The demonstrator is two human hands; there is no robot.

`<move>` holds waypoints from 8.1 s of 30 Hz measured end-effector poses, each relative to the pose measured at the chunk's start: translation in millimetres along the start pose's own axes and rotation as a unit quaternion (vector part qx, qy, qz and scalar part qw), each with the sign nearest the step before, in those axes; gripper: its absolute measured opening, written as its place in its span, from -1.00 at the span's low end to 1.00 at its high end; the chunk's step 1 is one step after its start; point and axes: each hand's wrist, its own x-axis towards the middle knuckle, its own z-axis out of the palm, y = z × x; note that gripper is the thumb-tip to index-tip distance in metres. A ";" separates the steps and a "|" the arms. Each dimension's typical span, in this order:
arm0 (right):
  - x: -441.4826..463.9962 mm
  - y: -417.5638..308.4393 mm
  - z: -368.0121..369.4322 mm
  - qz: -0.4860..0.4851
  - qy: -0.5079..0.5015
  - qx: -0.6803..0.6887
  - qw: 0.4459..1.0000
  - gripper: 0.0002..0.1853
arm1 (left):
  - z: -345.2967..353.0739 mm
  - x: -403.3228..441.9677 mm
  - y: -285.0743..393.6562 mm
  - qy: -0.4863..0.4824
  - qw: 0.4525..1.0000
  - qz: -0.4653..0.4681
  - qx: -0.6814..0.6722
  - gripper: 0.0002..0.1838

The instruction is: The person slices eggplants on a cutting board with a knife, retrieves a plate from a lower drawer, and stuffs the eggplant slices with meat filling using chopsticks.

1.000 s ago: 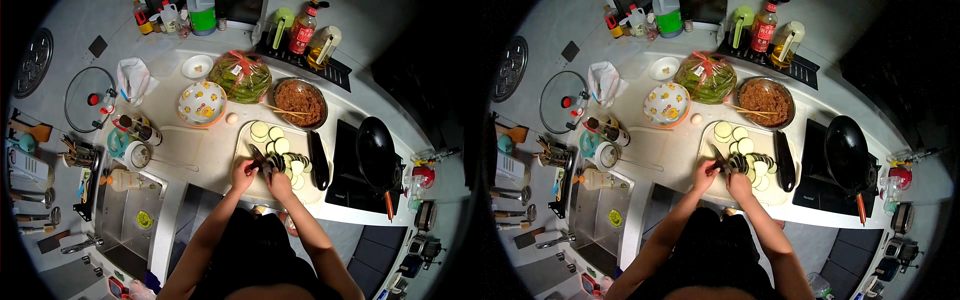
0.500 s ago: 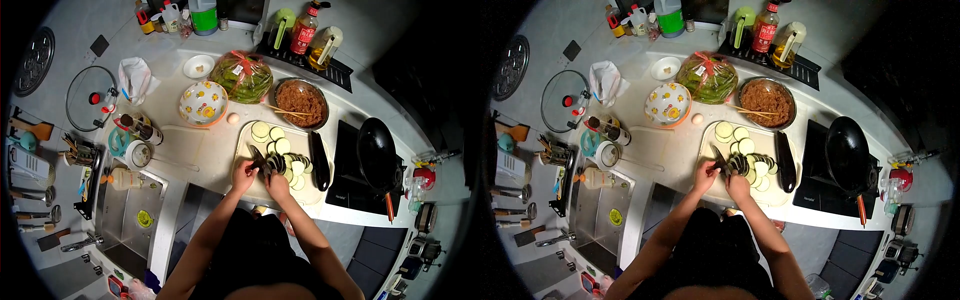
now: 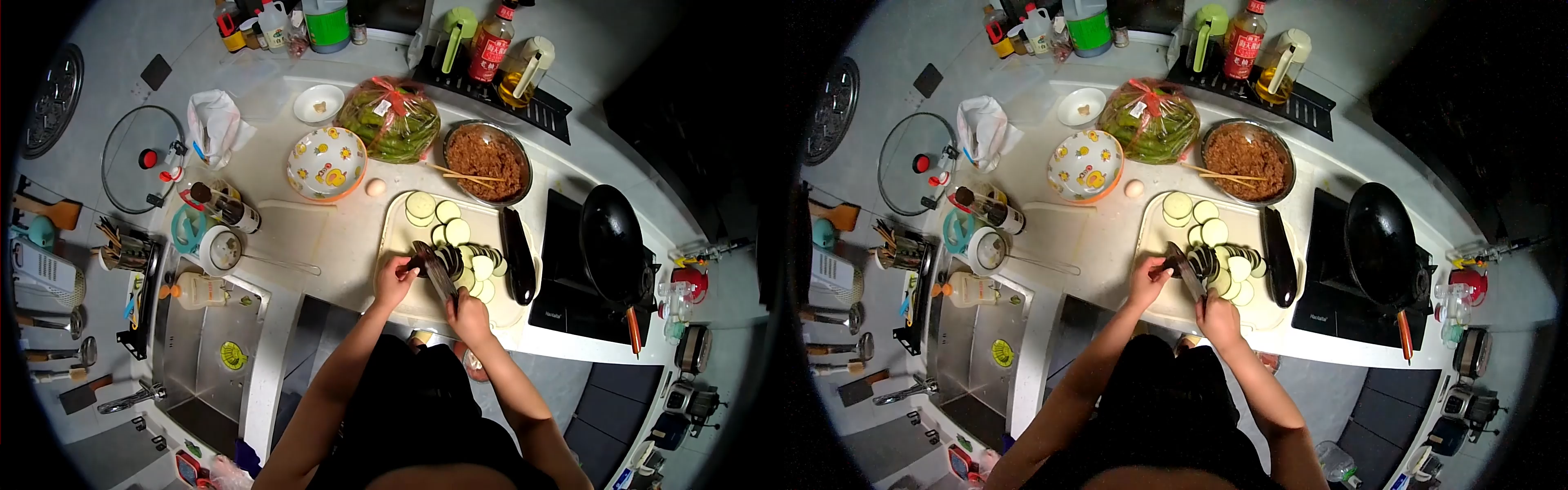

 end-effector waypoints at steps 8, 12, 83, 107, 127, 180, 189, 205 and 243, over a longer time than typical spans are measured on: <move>2.0 1.3 2.3 -0.017 -0.014 -0.026 0.999 -0.81 | -0.5 0.3 -0.9 -0.018 0.999 -0.018 -0.020 -0.71; 6.6 -4.2 2.9 -0.020 -0.020 -0.038 0.999 -0.79 | -0.5 0.7 6.0 -0.003 1.000 -0.019 0.003 -0.74; 13.8 19.1 51.6 0.034 0.030 0.053 0.998 -0.77 | -2.0 0.1 0.8 0.007 0.995 -0.083 -0.047 -0.64; 4.2 7.4 21.6 0.044 -0.001 0.063 0.997 -0.77 | 5.5 -0.6 8.9 0.018 0.994 -0.110 -0.006 -0.65; 29.3 12.6 46.2 0.041 -0.010 0.085 0.995 -0.75 | 4.5 -1.0 6.9 0.003 0.995 -0.097 -0.009 -0.67; -31.7 120.3 -9.6 0.225 0.248 0.321 0.886 -0.79 | 48.4 37.1 65.3 -0.206 0.805 0.335 0.444 -0.48; -32.3 125.5 -28.5 0.147 0.192 0.005 0.970 -0.81 | 75.5 29.5 76.0 -0.126 0.849 0.197 0.475 -0.19; -2.5 150.2 -33.8 0.141 0.140 0.025 0.980 -0.79 | 82.0 1.9 68.0 -0.094 0.973 0.068 0.199 -0.16; 0.4 139.7 15.9 0.123 0.083 0.312 0.938 -0.75 | 96.5 10.3 58.1 -0.160 0.978 0.088 0.101 0.02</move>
